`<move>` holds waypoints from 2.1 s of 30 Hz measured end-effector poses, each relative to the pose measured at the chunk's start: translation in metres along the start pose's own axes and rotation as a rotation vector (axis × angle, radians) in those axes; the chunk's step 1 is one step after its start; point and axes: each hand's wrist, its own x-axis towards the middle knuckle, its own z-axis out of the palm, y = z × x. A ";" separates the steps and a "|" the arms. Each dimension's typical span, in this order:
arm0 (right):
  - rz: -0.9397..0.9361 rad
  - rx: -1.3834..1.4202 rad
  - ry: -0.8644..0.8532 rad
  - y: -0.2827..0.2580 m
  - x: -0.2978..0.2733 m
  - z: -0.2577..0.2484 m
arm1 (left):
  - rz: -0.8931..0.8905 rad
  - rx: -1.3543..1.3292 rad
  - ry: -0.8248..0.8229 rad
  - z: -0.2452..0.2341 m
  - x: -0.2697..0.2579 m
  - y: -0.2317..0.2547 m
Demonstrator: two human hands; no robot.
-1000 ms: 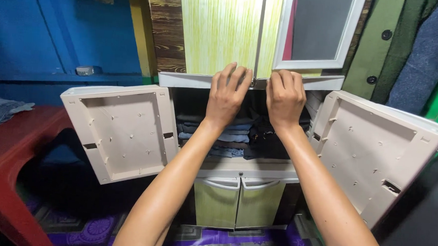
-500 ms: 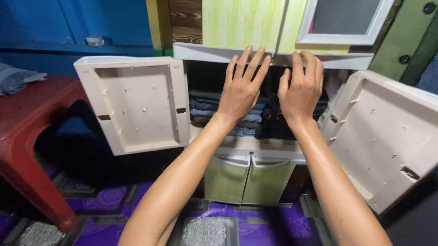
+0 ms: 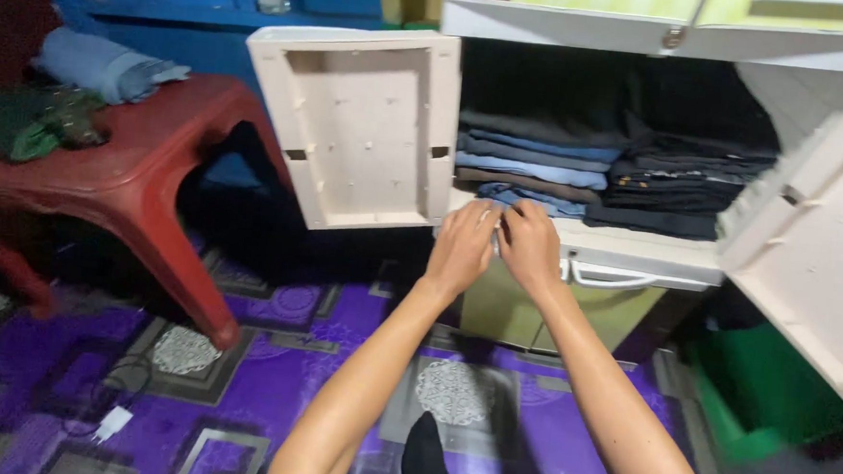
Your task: Arranging folded pants in a plastic wardrobe and closing the doors.
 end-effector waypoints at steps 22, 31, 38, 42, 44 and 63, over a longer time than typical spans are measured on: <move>0.290 -0.117 -0.159 0.065 0.012 0.027 | -0.152 0.105 -0.049 0.081 0.032 -0.031; 0.369 -0.040 -0.271 0.061 0.022 0.010 | -0.399 0.021 -0.173 0.078 0.045 -0.031; 0.366 -0.143 0.047 0.065 0.009 0.021 | -0.597 0.064 -0.018 0.068 0.061 -0.009; 0.384 -0.110 0.025 0.076 0.004 0.033 | -0.914 -0.053 0.096 0.078 0.064 0.001; 0.383 -0.112 0.006 0.075 0.004 0.030 | -0.926 -0.037 0.061 0.076 0.065 0.004; 0.507 -0.019 -0.025 0.073 0.015 0.021 | -1.004 -0.016 -0.012 0.073 0.072 0.006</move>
